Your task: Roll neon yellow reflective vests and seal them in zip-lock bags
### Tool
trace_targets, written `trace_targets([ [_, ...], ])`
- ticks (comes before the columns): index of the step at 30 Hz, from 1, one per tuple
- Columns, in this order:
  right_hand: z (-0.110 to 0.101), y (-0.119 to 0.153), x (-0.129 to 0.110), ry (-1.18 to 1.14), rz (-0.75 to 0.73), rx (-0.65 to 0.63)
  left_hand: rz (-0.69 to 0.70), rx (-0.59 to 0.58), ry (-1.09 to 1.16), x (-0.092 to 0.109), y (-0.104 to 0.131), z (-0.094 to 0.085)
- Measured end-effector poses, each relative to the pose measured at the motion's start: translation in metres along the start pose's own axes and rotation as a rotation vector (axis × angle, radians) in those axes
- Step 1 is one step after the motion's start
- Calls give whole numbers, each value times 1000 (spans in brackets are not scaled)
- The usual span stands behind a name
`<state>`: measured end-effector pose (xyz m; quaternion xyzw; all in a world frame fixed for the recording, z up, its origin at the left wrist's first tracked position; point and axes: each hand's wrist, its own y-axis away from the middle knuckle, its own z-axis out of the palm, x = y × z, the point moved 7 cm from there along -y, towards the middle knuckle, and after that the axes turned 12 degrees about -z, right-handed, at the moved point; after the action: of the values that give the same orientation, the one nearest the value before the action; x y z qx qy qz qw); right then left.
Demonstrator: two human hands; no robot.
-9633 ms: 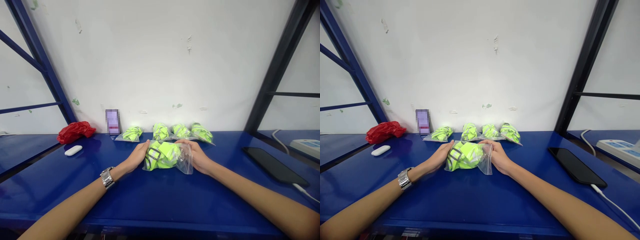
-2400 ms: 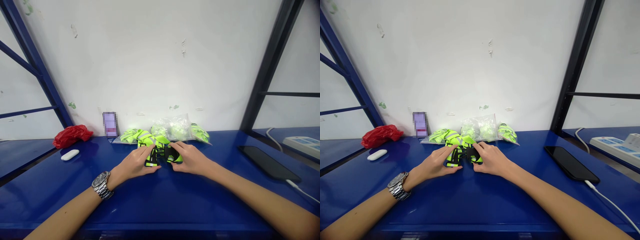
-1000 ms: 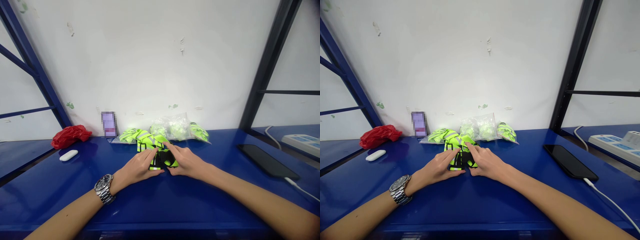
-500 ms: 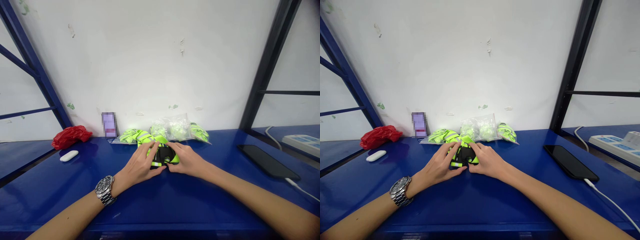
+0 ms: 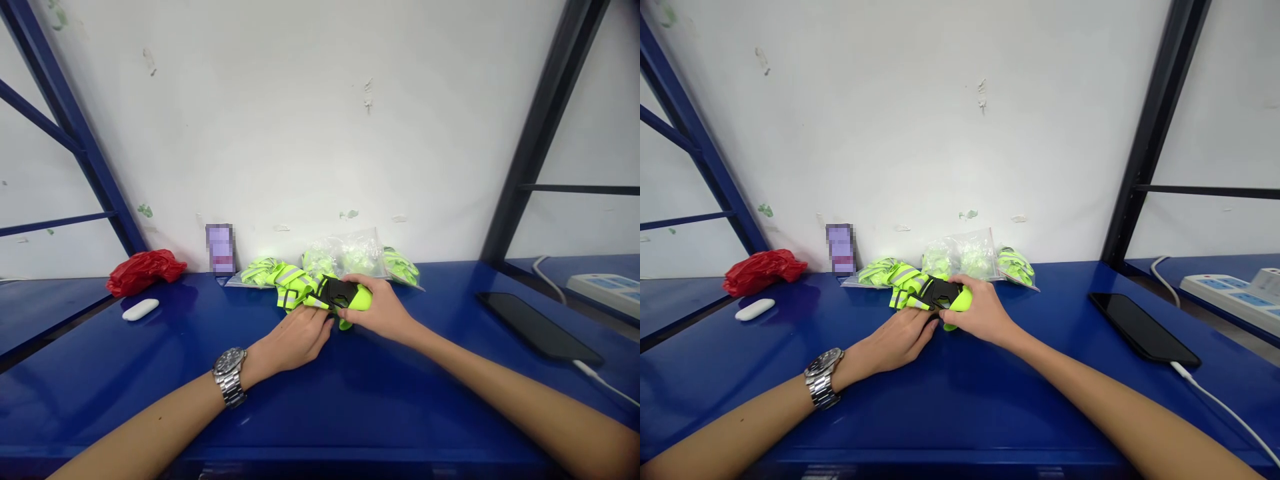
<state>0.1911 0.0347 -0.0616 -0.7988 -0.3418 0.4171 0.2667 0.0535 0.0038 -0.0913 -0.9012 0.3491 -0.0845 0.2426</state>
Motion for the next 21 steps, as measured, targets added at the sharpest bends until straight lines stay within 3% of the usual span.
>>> trace_targets([
  [5,2,0,-3,16,-45,-36,-245,61,312,-21,-2,-6],
  [9,4,0,-9,8,-98,-74,-363,-44,951,-29,-10,-4],
  [12,11,1,-20,55,-160,-163,-528,14,1363,-37,-14,-3],
  [15,19,5,-32,173,-226,-218,-682,38,1493,-41,-15,2],
  [19,13,15,-61,353,-451,-22,-822,139,1567,-54,-12,4],
  [21,24,25,-80,217,-630,-127,-870,196,1584,-60,-12,1],
])
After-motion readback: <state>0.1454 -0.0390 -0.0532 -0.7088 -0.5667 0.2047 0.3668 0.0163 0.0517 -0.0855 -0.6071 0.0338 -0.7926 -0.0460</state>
